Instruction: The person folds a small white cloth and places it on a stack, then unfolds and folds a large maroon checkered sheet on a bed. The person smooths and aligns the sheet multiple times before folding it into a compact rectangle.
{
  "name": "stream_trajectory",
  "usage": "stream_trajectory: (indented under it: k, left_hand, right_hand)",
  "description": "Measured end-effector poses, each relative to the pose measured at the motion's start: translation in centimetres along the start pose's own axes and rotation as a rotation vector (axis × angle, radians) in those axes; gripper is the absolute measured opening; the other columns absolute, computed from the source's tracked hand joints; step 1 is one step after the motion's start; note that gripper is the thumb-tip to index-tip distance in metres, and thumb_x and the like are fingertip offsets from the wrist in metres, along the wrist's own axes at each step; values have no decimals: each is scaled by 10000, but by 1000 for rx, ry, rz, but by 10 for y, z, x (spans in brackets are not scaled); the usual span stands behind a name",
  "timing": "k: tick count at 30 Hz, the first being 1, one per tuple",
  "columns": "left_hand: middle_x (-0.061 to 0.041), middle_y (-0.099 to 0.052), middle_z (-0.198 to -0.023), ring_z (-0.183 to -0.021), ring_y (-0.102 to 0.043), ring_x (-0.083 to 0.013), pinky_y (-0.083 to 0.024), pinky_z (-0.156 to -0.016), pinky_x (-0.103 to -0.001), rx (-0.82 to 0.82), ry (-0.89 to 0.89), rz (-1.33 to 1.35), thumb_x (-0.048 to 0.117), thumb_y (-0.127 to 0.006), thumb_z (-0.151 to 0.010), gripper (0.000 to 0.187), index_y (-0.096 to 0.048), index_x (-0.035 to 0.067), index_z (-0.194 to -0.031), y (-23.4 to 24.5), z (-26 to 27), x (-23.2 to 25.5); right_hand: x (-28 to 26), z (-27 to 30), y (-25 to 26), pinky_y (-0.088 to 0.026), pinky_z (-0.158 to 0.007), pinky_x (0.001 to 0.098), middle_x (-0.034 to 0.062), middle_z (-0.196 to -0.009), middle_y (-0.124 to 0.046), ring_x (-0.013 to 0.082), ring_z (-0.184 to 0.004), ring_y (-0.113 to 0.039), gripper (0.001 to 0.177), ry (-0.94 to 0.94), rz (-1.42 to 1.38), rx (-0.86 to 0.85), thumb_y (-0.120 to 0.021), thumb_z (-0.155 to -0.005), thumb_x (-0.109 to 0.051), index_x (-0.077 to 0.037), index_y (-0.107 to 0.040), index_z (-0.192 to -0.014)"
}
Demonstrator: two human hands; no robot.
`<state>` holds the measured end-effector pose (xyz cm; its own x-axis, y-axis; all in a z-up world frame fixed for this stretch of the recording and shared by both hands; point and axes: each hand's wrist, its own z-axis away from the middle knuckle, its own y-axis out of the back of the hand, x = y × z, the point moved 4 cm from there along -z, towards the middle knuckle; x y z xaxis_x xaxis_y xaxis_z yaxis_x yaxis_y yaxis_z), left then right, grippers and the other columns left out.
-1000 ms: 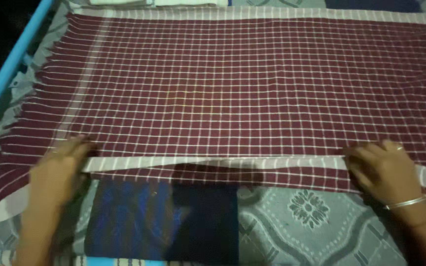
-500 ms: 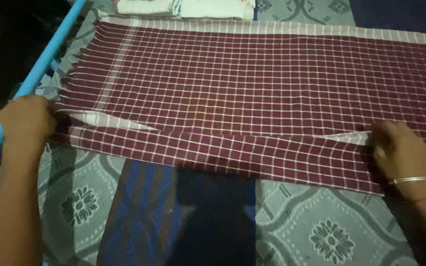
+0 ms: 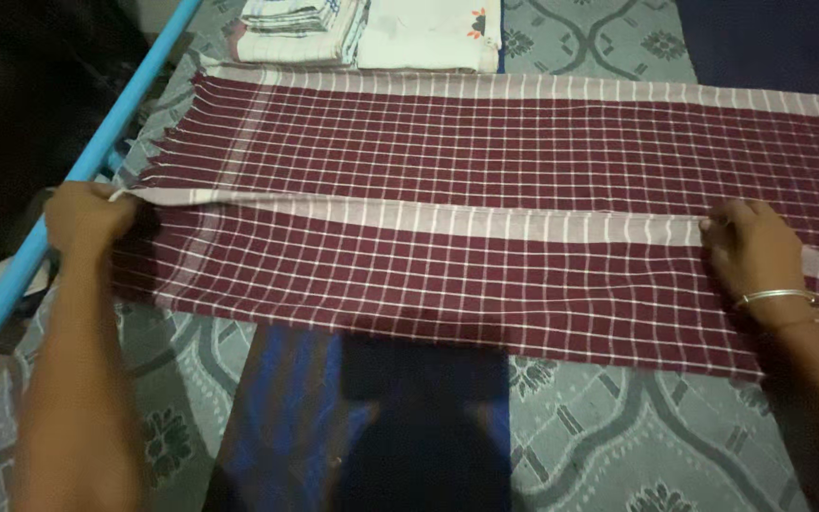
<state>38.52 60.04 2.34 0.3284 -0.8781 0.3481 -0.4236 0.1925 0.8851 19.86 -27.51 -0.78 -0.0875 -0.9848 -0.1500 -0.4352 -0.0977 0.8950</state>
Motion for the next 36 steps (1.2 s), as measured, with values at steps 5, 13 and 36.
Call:
stream_trajectory:
  k: [5,13,36]
  left_hand:
    - [-172,-750,-877,-819,-720,-379,-554,-748,-501,120,-103,66,522,-919,-831,455,-821,113,-1002,-10,1,19]
    - [-192,-744,-916,-842,-700,-423,-541,-745,-528,284,-157,69,398,-836,-946,302,-818,109,-1030,-35,1,27]
    - [-223,-306,-1622,-1517,-240,-382,-157,-1209,-516,-441,-855,162,533,-414,-1036,749,-346,-9,-1549,-23,228,212]
  right_hand:
    - [-5,-5,-3,-523,-918,499,196,-1034,-672,376,-965,-651,216,-15,12,-17,-655,-1082,-216,-4,-699,-1087]
    - [-4,-12,-5,-502,-969,498,208,-1058,-647,383,-1010,-606,215,-31,26,19,-628,-1127,-189,11,-658,-1052]
    - [-208,50,9,-221,-1198,529,170,-1610,-365,319,-1499,-302,728,434,-213,-356,-447,-987,-509,-53,-376,-1550]
